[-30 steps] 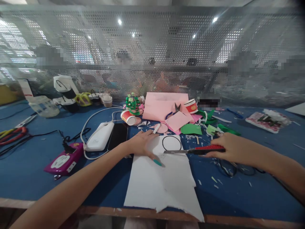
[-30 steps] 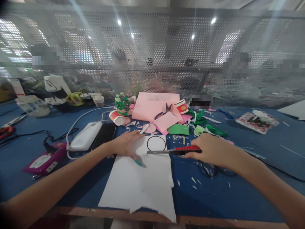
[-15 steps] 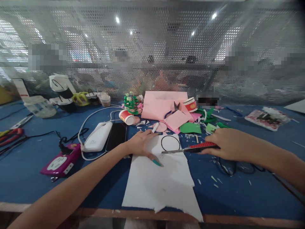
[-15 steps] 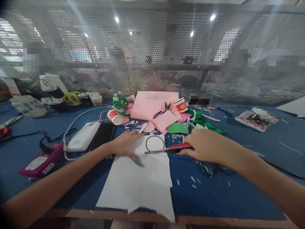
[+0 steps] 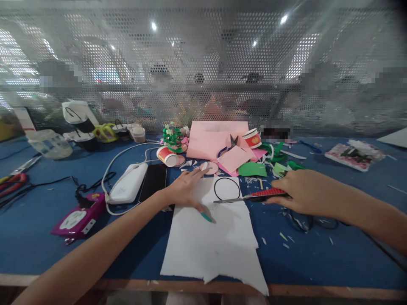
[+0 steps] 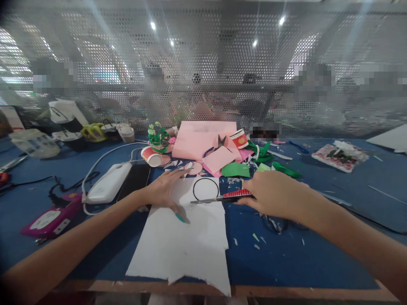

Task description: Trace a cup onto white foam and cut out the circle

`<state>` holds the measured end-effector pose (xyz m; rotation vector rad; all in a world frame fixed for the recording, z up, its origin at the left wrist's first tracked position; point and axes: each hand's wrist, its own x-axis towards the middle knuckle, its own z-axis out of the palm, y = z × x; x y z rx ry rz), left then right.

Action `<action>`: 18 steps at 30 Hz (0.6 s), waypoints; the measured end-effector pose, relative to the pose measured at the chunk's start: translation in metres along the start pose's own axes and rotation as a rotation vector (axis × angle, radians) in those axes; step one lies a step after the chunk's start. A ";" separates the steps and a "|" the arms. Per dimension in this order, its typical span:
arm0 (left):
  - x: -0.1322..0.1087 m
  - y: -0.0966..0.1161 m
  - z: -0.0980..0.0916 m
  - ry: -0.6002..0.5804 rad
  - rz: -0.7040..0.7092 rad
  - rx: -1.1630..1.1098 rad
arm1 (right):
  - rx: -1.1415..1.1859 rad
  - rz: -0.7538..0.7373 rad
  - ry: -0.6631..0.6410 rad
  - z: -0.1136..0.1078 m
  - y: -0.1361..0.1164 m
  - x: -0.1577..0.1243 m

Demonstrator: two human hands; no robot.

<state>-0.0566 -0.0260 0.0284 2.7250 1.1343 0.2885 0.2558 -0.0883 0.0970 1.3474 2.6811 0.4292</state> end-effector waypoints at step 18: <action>0.001 0.001 -0.007 -0.109 0.015 0.088 | 0.005 -0.028 0.005 0.013 -0.003 -0.001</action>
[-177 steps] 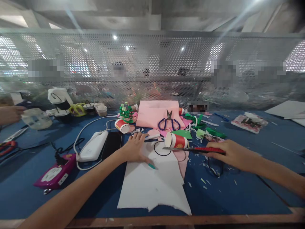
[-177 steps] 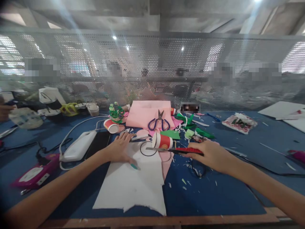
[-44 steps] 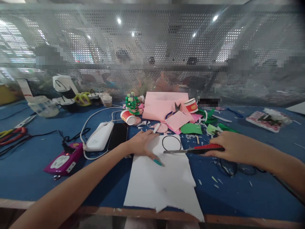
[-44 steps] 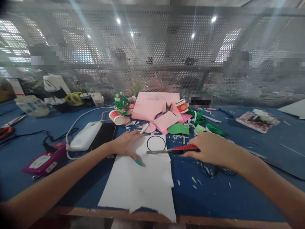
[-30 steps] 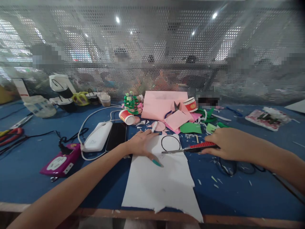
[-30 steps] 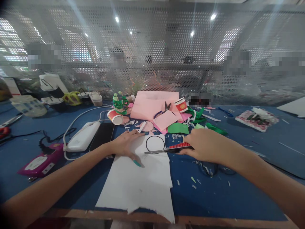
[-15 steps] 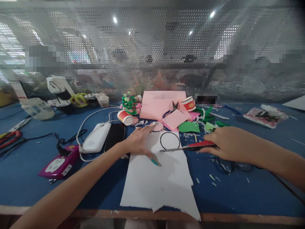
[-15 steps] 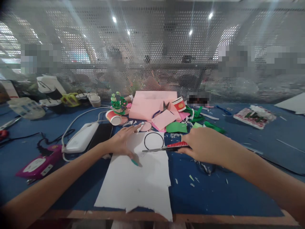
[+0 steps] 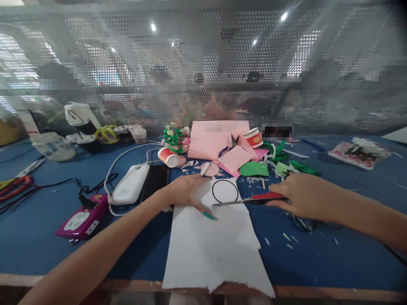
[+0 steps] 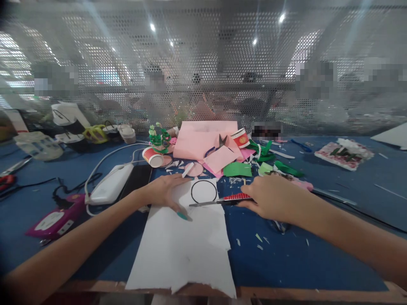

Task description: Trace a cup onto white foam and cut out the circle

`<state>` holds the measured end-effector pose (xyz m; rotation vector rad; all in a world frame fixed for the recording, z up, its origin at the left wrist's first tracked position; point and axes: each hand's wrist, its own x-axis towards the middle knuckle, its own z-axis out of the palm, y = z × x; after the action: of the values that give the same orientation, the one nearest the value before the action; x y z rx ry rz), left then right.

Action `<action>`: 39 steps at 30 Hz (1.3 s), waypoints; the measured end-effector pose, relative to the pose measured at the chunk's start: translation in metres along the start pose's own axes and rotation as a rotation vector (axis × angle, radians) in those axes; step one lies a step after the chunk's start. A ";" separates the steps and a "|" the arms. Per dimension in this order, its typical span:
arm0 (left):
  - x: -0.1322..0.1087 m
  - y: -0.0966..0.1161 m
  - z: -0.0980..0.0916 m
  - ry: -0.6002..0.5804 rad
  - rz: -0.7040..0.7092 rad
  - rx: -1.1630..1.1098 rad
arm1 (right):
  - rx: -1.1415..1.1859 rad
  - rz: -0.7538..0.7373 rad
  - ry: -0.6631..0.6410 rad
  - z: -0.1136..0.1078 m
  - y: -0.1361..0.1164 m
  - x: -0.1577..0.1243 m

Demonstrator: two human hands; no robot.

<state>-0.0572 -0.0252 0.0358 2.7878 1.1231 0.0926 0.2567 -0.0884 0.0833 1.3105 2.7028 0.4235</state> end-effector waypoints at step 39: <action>0.007 -0.002 0.006 -0.009 0.066 0.053 | 0.007 -0.027 -0.254 0.009 0.047 -0.017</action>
<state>-0.0533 -0.0196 0.0295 2.8698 1.0464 0.0580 0.3042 -0.0721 0.0879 1.2344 2.5103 0.2273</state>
